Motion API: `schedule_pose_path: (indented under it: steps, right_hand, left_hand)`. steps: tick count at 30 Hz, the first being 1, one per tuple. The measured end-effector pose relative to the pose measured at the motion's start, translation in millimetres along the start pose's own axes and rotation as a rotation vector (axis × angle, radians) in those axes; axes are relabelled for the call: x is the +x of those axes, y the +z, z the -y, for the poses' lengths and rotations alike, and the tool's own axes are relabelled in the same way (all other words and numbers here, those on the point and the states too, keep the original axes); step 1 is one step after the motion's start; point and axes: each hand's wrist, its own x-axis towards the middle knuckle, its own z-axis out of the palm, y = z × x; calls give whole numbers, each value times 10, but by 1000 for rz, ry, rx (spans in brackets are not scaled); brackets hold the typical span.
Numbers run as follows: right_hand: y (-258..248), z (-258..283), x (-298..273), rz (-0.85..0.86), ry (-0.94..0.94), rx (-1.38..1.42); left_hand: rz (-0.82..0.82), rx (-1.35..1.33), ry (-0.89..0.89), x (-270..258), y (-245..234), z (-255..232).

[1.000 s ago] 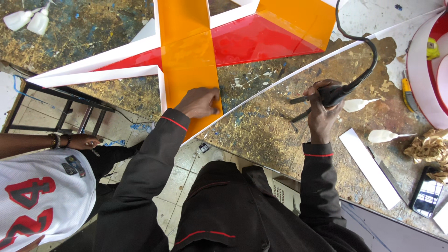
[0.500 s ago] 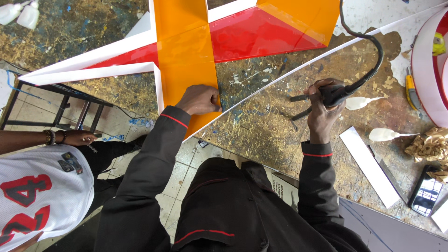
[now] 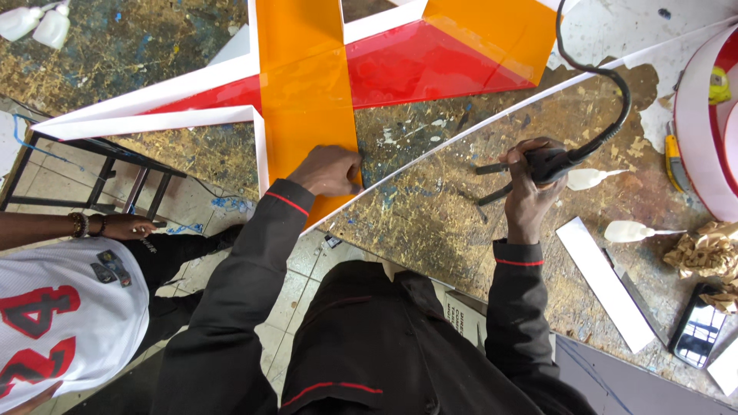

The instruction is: The person assembles a large star-shaped sign by attaching white plastic strips to the edges of orange and red panels. They apply glue from a bottle to the strips and press them into place, then use a hot air gun to heat and secure the joints.

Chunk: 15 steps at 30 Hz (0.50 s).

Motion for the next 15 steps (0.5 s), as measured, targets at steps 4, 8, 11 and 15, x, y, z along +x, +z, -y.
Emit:
schedule_pose_path:
  steps: [4, 8, 11, 15]
  right_hand:
    - [47, 62, 20, -1, -28, -1]
    - [71, 98, 61, 19, -45, 31]
    - [40, 95, 35, 31, -17, 48]
    - [-45, 152, 28, 80, 4, 9]
  left_hand:
    - [0, -49, -44, 16, 40, 49]
    - [-18, -19, -41, 159, 311, 345]
    - [106, -260, 73, -348, -2, -113]
    - [34, -399, 78, -775, 117, -288]
